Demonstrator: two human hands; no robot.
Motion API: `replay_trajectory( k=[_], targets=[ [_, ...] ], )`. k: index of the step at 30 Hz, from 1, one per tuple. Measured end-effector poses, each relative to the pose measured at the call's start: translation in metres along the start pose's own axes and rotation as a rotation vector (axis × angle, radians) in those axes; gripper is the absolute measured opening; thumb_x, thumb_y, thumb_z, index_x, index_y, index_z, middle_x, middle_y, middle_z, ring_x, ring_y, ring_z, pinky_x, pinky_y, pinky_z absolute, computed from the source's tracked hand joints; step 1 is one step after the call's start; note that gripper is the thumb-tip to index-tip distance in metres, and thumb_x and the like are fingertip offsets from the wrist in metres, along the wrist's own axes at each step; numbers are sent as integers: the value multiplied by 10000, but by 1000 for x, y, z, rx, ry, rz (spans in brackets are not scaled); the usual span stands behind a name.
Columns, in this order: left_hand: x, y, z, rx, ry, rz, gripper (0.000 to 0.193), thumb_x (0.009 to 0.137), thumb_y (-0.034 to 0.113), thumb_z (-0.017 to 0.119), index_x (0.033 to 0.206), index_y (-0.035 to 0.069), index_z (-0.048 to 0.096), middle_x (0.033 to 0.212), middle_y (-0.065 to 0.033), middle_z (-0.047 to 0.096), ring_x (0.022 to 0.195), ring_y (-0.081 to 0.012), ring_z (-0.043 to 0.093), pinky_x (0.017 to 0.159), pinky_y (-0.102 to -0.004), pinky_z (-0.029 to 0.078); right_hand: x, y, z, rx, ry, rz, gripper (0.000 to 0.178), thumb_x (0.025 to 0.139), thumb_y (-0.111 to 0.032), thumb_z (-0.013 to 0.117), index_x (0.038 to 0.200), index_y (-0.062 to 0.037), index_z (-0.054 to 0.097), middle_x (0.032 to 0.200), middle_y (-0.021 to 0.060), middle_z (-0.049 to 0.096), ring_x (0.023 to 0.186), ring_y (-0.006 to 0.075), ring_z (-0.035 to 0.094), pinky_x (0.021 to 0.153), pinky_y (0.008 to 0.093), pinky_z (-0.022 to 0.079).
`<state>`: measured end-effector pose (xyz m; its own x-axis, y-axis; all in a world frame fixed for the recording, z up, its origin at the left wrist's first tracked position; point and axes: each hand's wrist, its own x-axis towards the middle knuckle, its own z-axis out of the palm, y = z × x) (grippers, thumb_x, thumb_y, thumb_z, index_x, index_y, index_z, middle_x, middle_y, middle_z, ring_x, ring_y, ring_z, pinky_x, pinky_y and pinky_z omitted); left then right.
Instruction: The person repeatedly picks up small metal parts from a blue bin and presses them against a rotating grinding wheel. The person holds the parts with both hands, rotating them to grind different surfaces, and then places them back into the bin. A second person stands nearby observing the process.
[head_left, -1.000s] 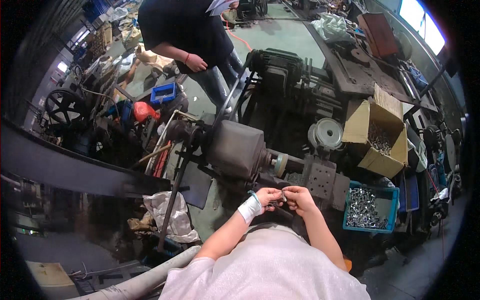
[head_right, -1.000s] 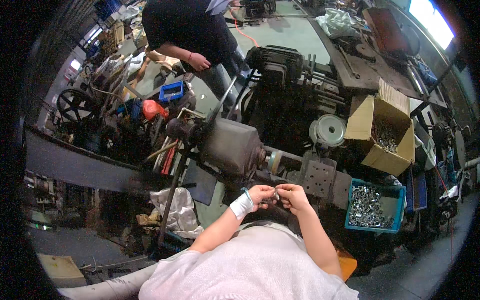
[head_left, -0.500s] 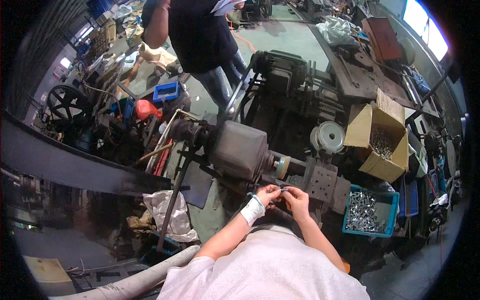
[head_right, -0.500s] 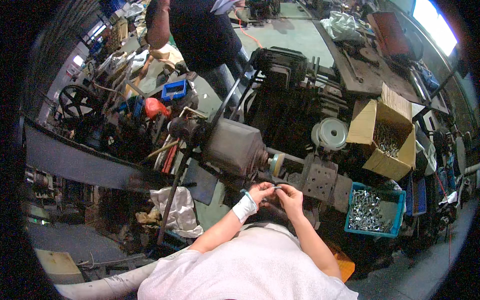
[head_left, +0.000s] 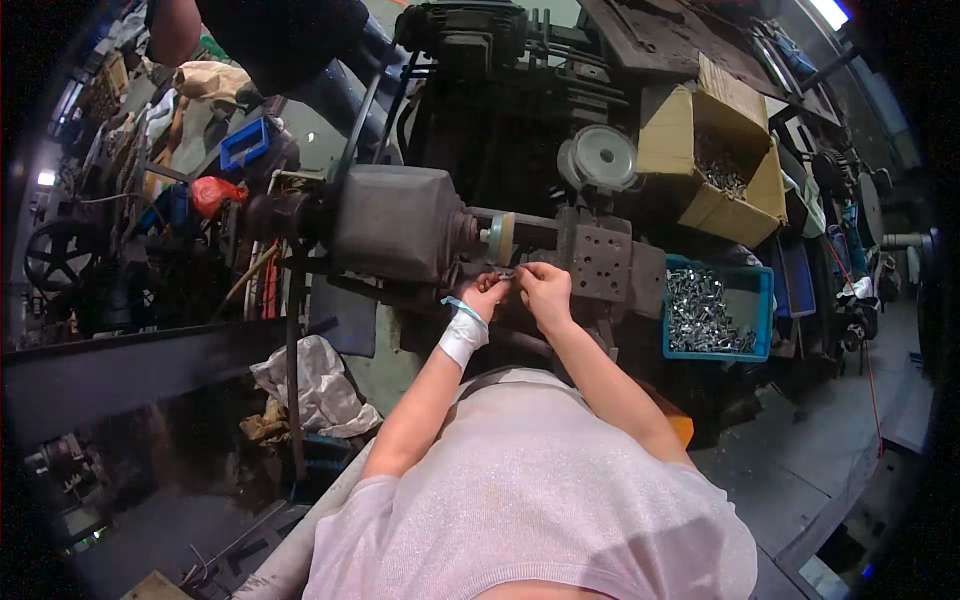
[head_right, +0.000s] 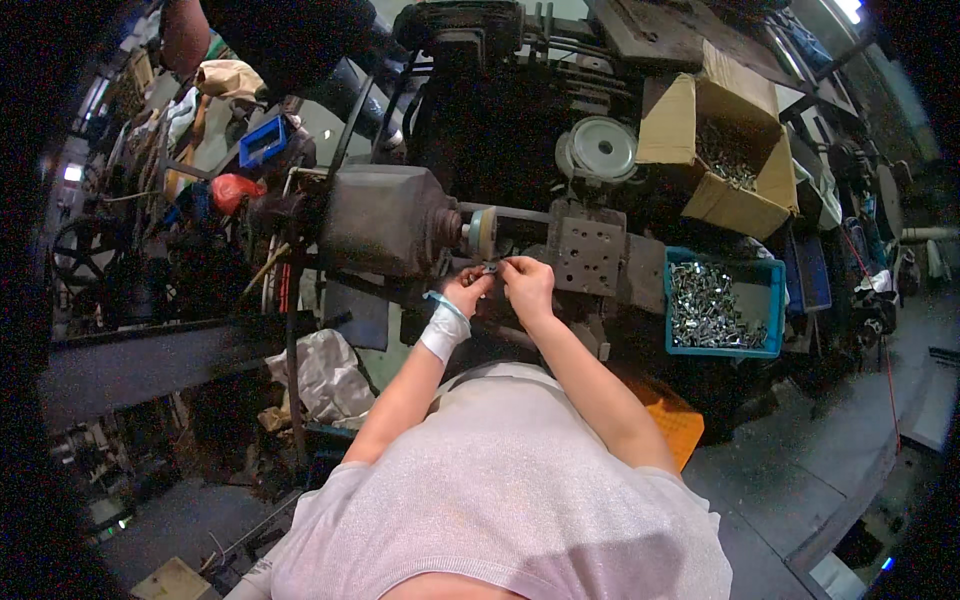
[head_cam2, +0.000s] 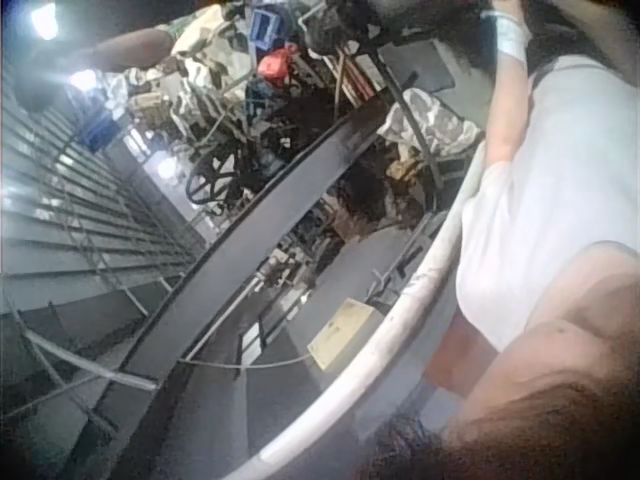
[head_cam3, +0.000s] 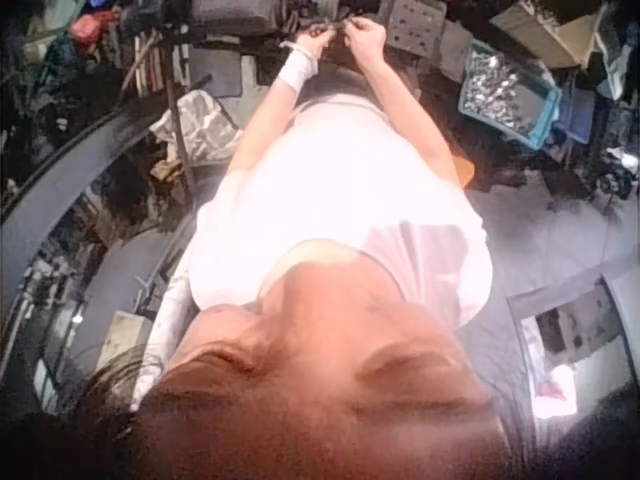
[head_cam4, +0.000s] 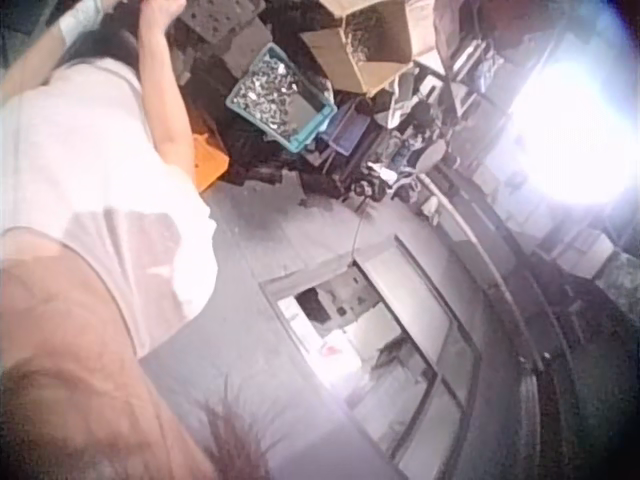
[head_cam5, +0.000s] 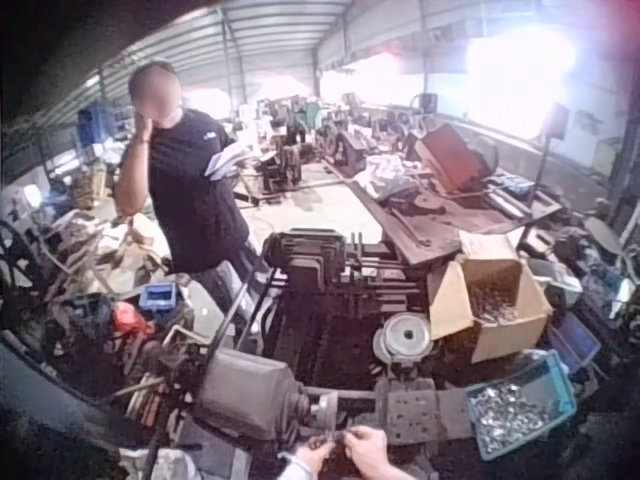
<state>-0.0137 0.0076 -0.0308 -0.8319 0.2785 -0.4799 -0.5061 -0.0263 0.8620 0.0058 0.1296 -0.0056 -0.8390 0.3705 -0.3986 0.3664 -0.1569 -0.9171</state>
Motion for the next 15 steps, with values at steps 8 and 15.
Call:
replay_trajectory(
  k=[8, 15],
  targets=[
    [17, -1, 3, -3, 73, -81, 137, 772, 214, 584, 791, 79, 594, 617, -6, 532, 446, -106, 452, 374, -254, 344, 23, 4, 5, -332, 70, -148, 142, 718, -90, 588, 803, 16, 627, 671, 178, 600, 582, 210, 580, 566, 315, 434],
    [21, -10, 2, -81, 63, -62, 140, 770, 207, 586, 776, 68, 587, 603, -9, 527, 453, -105, 462, 360, -248, 331, 22, 1, 9, -338, 97, -234, 122, 732, -76, 588, 798, 15, 635, 584, 41, 585, 460, 71, 479, 428, 227, 387]
  ],
)
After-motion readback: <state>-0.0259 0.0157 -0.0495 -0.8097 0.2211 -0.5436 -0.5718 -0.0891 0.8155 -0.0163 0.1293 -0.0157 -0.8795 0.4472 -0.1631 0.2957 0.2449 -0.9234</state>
